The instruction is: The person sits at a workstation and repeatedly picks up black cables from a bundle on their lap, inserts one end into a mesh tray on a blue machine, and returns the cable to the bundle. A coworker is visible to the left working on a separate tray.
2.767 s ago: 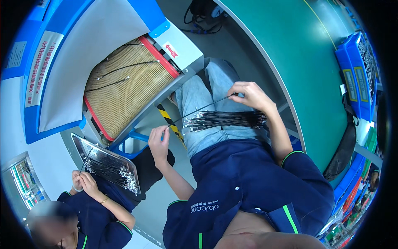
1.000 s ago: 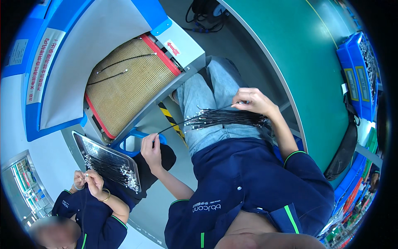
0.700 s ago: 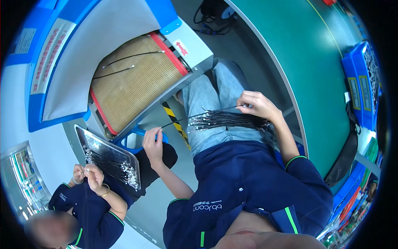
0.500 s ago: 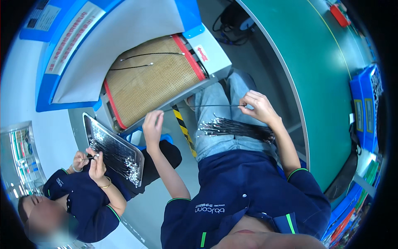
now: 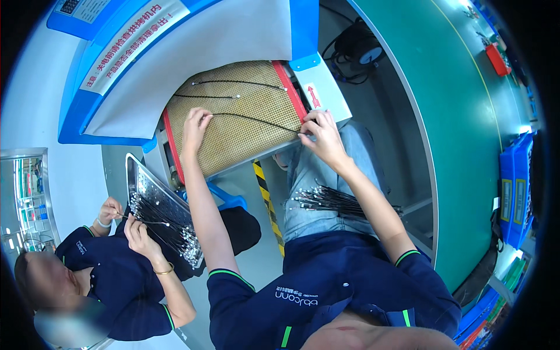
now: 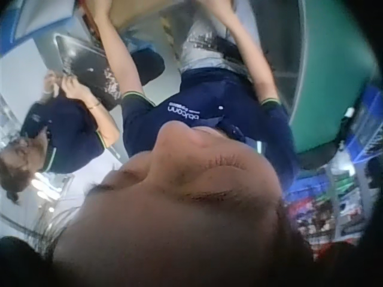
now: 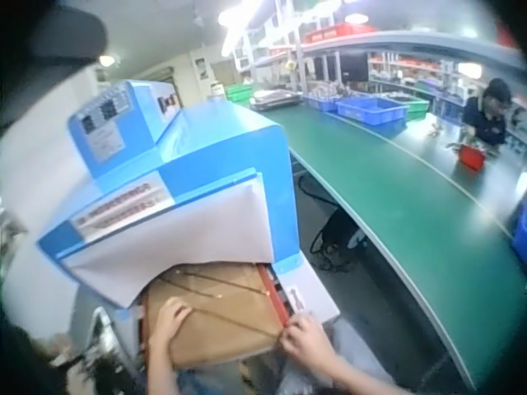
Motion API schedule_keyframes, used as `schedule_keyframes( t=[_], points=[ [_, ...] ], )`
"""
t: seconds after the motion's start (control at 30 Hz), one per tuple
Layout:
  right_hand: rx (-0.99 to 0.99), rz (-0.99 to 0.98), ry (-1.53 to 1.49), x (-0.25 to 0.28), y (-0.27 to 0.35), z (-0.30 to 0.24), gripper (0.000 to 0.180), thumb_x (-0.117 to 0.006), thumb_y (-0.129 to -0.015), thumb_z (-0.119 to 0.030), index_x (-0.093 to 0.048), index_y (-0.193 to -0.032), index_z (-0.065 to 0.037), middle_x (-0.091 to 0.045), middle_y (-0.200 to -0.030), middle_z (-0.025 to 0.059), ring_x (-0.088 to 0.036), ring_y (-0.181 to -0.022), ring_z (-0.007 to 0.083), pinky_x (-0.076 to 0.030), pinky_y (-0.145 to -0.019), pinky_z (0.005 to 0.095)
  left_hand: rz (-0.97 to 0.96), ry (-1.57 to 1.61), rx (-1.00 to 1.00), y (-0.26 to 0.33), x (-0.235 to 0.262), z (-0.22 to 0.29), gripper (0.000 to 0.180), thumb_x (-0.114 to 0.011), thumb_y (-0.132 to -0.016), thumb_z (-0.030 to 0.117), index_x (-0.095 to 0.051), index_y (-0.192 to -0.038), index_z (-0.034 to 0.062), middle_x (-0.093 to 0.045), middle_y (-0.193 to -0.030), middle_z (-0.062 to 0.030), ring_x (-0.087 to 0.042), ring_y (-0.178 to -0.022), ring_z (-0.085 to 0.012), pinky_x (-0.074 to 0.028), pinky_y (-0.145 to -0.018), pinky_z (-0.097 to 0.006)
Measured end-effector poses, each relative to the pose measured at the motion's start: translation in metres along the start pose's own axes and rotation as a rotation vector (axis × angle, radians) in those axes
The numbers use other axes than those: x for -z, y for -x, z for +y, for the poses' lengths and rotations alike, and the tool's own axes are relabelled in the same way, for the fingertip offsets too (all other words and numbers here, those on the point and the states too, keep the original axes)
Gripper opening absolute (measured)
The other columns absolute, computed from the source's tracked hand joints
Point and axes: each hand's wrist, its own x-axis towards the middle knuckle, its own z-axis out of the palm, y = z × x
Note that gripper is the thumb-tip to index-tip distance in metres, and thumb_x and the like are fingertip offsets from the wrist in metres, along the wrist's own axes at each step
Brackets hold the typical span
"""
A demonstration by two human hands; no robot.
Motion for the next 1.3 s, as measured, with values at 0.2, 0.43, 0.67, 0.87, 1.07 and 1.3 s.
schedule_keyframes(
  t=[0.2, 0.43, 0.67, 0.87, 1.07, 1.3],
  points=[
    [0.009, 0.004, 0.022, 0.005, -0.004, -0.005, 0.022, -0.069, -0.073, -0.012, -0.06, -0.092, -0.007, -0.053, -0.106, 0.0083, -0.049, -0.11, 0.0278, -0.036, -0.102, 0.0489, 0.004, -0.053, -0.04, -0.005, -0.001, -0.006, 0.02, -0.064, -0.084, 0.015, -0.063, -0.1, 0.0035, -0.058, -0.109, -0.0126, -0.057, -0.102, -0.0289, -0.045, -0.089, -0.037],
    [-0.124, -0.13, -0.125, 0.06, 0.066, 0.004, 0.02, -0.068, -0.08, -0.014, -0.061, -0.097, -0.005, -0.059, -0.099, 0.0111, -0.056, -0.098, 0.0298, -0.046, -0.086, 0.0385, 0.226, 0.004, -0.002, 0.043, -0.022, 0.069, 0.032, -0.061, -0.088, 0.014, -0.057, -0.118, 0.0068, -0.054, -0.12, -0.015, -0.05, -0.116, -0.0302, -0.041, -0.099, -0.039],
    [-0.322, -0.61, 0.049, 0.098, 0.158, 0.014, 0.019, -0.069, -0.079, -0.018, -0.064, -0.091, -0.004, -0.062, -0.093, 0.0122, -0.058, -0.095, 0.031, -0.047, -0.084, 0.0402, -0.03, 0.361, 0.021, 0.142, -0.102, 0.169, 0.022, -0.062, -0.086, 0.009, -0.061, -0.108, 0.0039, -0.059, -0.113, -0.0116, -0.056, -0.108, -0.0284, -0.043, -0.095, -0.036],
    [-0.349, -0.617, 0.058, 0.095, 0.172, 0.018, 0.017, -0.069, -0.075, -0.015, -0.061, -0.084, -0.003, -0.063, -0.087, 0.0116, -0.06, -0.09, 0.0309, -0.047, -0.082, 0.0414, -0.242, 0.435, 0.046, 0.184, -0.136, 0.185, 0.024, -0.061, -0.086, 0.009, -0.06, -0.11, 0.0036, -0.057, -0.115, -0.0118, -0.054, -0.109, -0.0293, -0.042, -0.093, -0.037],
    [-0.406, -0.603, -0.051, 0.095, 0.162, 0.014, 0.013, -0.066, -0.075, -0.012, -0.061, -0.083, -0.003, -0.063, -0.087, 0.0127, -0.06, -0.09, 0.0311, -0.047, -0.08, 0.0418, -0.276, 0.419, 0.01, 0.193, -0.138, 0.189, 0.028, -0.06, -0.086, 0.009, -0.058, -0.114, 0.0049, -0.057, -0.116, -0.0119, -0.052, -0.109, -0.0314, -0.042, -0.094, -0.039],
    [-0.409, -0.591, -0.086, 0.097, 0.163, 0.013, 0.011, -0.062, -0.076, -0.008, -0.059, -0.084, -0.002, -0.06, -0.082, 0.013, -0.06, -0.084, 0.0306, -0.047, -0.077, 0.0403, -0.281, 0.383, 0.055, 0.194, -0.139, 0.189, 0.033, -0.057, -0.09, 0.012, -0.054, -0.122, 0.0056, -0.051, -0.126, -0.0131, -0.048, -0.117, -0.0323, -0.039, -0.098, -0.039]
  ],
)
